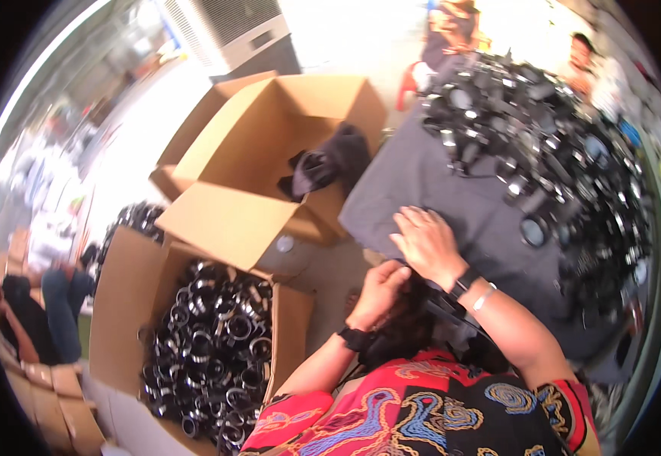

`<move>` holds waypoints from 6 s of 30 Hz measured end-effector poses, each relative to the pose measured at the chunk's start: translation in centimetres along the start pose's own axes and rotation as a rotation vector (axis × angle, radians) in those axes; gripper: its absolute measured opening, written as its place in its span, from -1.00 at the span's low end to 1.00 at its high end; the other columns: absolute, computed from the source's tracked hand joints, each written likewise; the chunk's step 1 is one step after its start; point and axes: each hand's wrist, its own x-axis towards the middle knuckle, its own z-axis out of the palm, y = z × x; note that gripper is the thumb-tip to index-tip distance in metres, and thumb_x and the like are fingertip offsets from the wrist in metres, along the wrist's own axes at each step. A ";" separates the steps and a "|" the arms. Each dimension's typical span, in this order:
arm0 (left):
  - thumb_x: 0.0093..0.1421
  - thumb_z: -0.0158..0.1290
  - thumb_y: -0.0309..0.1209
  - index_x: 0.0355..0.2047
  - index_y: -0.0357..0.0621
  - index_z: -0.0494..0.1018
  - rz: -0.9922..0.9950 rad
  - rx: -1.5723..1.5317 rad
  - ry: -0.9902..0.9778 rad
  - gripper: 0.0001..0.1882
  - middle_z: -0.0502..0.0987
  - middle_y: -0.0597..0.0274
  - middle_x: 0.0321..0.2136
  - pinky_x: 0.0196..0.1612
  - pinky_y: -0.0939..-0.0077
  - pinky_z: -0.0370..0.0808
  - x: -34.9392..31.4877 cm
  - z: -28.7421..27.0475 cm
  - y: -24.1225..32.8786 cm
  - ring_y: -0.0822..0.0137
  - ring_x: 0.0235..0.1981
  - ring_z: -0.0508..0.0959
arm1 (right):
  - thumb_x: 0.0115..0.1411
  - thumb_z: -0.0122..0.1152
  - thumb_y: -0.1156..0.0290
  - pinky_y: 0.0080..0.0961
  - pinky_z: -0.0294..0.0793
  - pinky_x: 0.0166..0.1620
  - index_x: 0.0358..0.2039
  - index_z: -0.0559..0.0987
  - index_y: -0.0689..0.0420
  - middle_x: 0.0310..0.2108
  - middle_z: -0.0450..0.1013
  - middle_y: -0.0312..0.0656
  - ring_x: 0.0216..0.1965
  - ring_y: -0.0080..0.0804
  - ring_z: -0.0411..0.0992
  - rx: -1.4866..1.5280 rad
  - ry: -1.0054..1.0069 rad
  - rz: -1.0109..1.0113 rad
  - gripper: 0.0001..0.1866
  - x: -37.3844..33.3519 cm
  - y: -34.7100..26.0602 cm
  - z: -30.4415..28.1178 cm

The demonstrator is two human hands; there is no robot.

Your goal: The person assembles magnifying glasses by picking up a handle and a lens, fitting them together, and occasionally using a hammer to secure the lens into the handle. The person places the finished magnifying glasses into a cardboard box.

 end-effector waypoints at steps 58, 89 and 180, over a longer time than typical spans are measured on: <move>0.23 0.09 -0.35 -0.53 -0.31 0.29 1.031 0.928 -0.698 -0.68 0.33 0.03 -0.70 -0.56 0.29 0.26 -0.5 24.8 2.4 0.07 -0.67 0.31 | -0.01 0.39 0.37 -0.44 0.44 -0.41 -0.44 0.54 0.27 -0.56 0.48 -0.20 -0.51 -0.53 0.44 0.881 0.733 0.847 -0.75 -20.6 4.5 -23.2; 0.32 -0.03 -0.25 -0.59 -0.10 0.33 0.347 0.162 -0.003 -0.66 0.33 0.36 -0.72 -0.59 0.64 0.23 2.3 5.5 1.7 0.52 -0.69 0.31 | 0.18 -0.03 0.41 -0.11 0.54 -0.14 -0.29 0.62 0.22 -0.26 0.55 0.12 -0.22 0.02 0.56 -1.150 0.159 1.580 -0.74 -54.8 24.0 -46.8; 0.33 -0.03 -0.25 -0.53 -0.22 0.48 0.211 0.214 -0.174 -0.64 0.52 0.30 -0.57 -0.28 0.56 0.31 3.5 0.3 -2.6 0.51 -0.47 0.41 | -0.20 0.50 0.37 -0.19 0.36 0.09 0.24 0.19 0.30 -0.02 0.37 0.06 -0.03 -0.02 0.37 0.412 0.238 0.023 -0.02 -10.8 3.4 -14.8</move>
